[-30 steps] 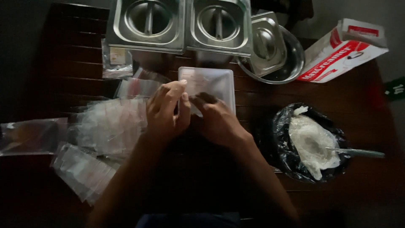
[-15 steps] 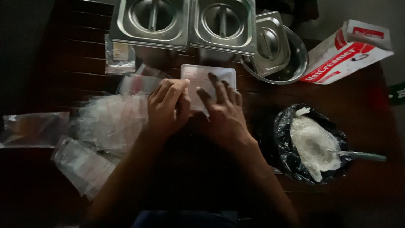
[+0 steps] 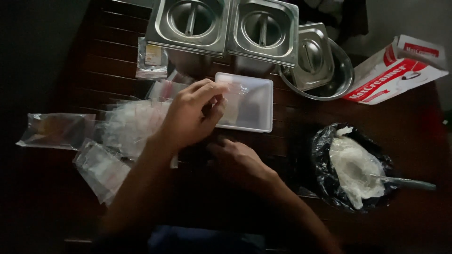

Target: The person scoops a white creamy substance from a black bag into small transparent plastic pouches using a spoon. They seal each pouch by hand and place it into a clear plastic container. The process is repeated multiple times.

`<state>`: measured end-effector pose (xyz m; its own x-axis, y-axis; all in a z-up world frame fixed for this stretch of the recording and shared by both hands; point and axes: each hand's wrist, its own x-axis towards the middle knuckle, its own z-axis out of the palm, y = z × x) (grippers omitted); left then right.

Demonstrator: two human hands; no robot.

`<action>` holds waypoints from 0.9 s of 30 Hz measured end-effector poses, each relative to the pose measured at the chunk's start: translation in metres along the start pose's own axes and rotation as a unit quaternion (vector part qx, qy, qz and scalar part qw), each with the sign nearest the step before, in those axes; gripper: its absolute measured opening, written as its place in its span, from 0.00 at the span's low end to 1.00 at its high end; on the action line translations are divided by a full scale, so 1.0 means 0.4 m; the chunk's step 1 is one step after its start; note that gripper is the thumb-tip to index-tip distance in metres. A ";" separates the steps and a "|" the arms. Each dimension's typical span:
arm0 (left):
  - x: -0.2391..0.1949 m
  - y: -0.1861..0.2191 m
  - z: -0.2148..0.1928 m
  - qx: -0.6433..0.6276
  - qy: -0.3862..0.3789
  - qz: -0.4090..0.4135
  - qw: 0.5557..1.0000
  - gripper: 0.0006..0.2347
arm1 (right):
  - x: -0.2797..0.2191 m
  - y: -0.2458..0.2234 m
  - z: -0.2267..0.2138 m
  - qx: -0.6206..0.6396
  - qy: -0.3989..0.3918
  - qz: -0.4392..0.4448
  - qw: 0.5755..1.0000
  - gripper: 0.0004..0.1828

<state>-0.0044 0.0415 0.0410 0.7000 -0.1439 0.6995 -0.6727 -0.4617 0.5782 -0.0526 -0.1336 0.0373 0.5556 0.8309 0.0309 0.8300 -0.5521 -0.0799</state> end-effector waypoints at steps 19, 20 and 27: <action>-0.208 -0.083 -0.258 0.319 -0.169 -0.269 0.893 0.30 | 0.053 0.013 0.043 0.174 -0.264 0.243 0.917 0.35; -0.216 -0.095 -0.253 0.323 -0.171 -0.274 0.890 0.31 | 0.052 0.013 0.045 0.170 -0.258 0.238 0.921 0.35; -0.230 -0.120 -0.214 0.267 -0.179 -0.328 0.888 0.31 | 0.047 0.004 0.044 0.142 -0.217 0.212 0.942 0.31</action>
<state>-0.0569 0.1518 -0.0153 0.9950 0.0848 0.0524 0.0509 -0.8842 0.4643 -0.0416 -0.1176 0.0201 0.7109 0.5242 -0.4689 0.4566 -0.8511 -0.2592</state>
